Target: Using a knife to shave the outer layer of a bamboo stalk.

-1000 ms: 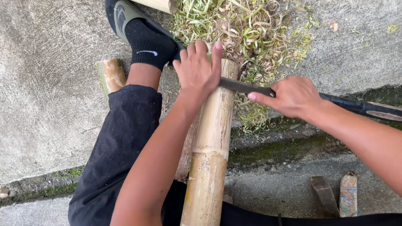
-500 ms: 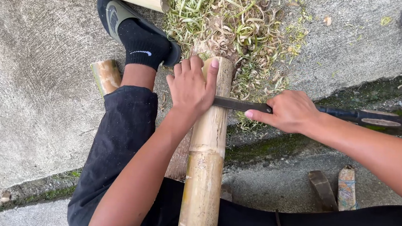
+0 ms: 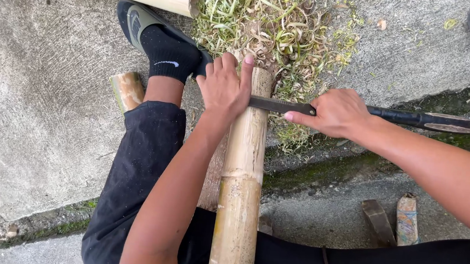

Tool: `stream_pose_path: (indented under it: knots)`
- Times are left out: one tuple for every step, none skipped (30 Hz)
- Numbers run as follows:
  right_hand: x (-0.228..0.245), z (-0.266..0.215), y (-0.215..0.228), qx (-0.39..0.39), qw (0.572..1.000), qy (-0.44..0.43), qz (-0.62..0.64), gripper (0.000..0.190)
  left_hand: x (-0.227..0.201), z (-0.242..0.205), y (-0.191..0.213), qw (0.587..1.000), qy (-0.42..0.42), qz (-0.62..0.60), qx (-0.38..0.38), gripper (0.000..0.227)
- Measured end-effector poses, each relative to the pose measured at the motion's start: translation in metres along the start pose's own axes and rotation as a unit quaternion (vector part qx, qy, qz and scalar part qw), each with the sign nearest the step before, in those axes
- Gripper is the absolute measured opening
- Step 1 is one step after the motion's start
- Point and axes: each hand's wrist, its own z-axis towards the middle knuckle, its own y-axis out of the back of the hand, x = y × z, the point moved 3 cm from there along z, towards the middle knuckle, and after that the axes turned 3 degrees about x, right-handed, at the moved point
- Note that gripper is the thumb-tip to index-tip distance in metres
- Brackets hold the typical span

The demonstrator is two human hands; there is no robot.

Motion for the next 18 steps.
stream_pose_path:
  knots:
    - [-0.004, 0.006, 0.003, 0.000, 1.000, -0.004, -0.001, 0.091, -0.002, 0.011, -0.001, 1.000, -0.002, -0.003, 0.001, 0.067]
    - [-0.008, 0.013, 0.005, 0.015, 1.000, -0.021, 0.002, 0.090, -0.005, 0.023, -0.002, 1.000, 0.000, -0.002, -0.005, 0.067]
    - [-0.011, 0.019, 0.003, 0.032, 0.999, -0.035, 0.008, 0.089, -0.004, 0.031, -0.004, 1.000, 0.005, 0.001, -0.009, 0.067]
    - [-0.011, 0.019, 0.002, 0.036, 0.999, -0.036, 0.009, 0.089, -0.003, 0.029, -0.007, 1.000, 0.006, 0.001, -0.005, 0.067]
    - [-0.011, 0.022, 0.007, 0.013, 0.999, -0.029, -0.011, 0.091, -0.002, 0.032, -0.007, 1.000, 0.002, 0.007, -0.007, 0.068]
    - [-0.011, 0.025, 0.011, -0.009, 0.999, -0.022, -0.031, 0.092, -0.001, 0.034, -0.006, 1.000, -0.001, 0.014, -0.010, 0.068]
    - [-0.007, 0.015, 0.012, -0.010, 0.999, -0.021, -0.031, 0.092, 0.000, 0.025, -0.004, 1.000, -0.001, 0.015, -0.010, 0.068]
    - [-0.002, 0.005, 0.013, -0.002, 1.000, -0.014, -0.022, 0.091, 0.001, 0.016, -0.002, 1.000, -0.008, 0.019, -0.009, 0.068]
    - [0.001, -0.006, 0.012, 0.008, 1.000, -0.009, -0.013, 0.089, 0.000, 0.007, -0.002, 1.000, -0.015, 0.021, -0.005, 0.068]
    - [0.005, -0.016, 0.010, 0.010, 1.000, -0.010, -0.012, 0.089, 0.001, -0.006, -0.002, 1.000, -0.015, 0.021, -0.002, 0.068]
    - [0.009, -0.025, 0.007, 0.026, 1.000, -0.006, 0.001, 0.085, 0.001, -0.018, 0.000, 1.000, -0.018, 0.012, 0.000, 0.067]
    - [0.014, -0.034, 0.005, 0.041, 0.999, -0.002, 0.013, 0.082, 0.002, -0.031, 0.002, 1.000, -0.020, 0.002, 0.002, 0.066]
    - [0.014, -0.034, 0.002, 0.042, 0.999, -0.001, 0.013, 0.082, 0.000, -0.031, 0.005, 1.000, -0.019, 0.002, 0.001, 0.066]
    - [0.014, -0.034, 0.000, 0.035, 0.999, 0.001, 0.003, 0.087, -0.001, -0.032, 0.008, 1.000, -0.014, -0.014, 0.005, 0.066]
    - [0.013, -0.034, -0.003, 0.026, 1.000, 0.003, -0.007, 0.092, -0.002, -0.032, 0.011, 0.999, -0.009, -0.031, 0.007, 0.066]
    - [0.010, -0.028, -0.003, 0.025, 1.000, 0.003, -0.008, 0.092, -0.003, -0.026, 0.011, 0.999, -0.009, -0.031, 0.005, 0.066]
    - [0.007, -0.021, -0.004, 0.035, 0.999, -0.004, 0.006, 0.089, -0.003, -0.020, 0.009, 0.999, -0.005, -0.032, 0.009, 0.067]
    - [0.004, -0.015, -0.004, 0.046, 0.999, -0.011, 0.020, 0.087, -0.004, -0.013, 0.008, 0.999, 0.000, -0.034, 0.012, 0.067]
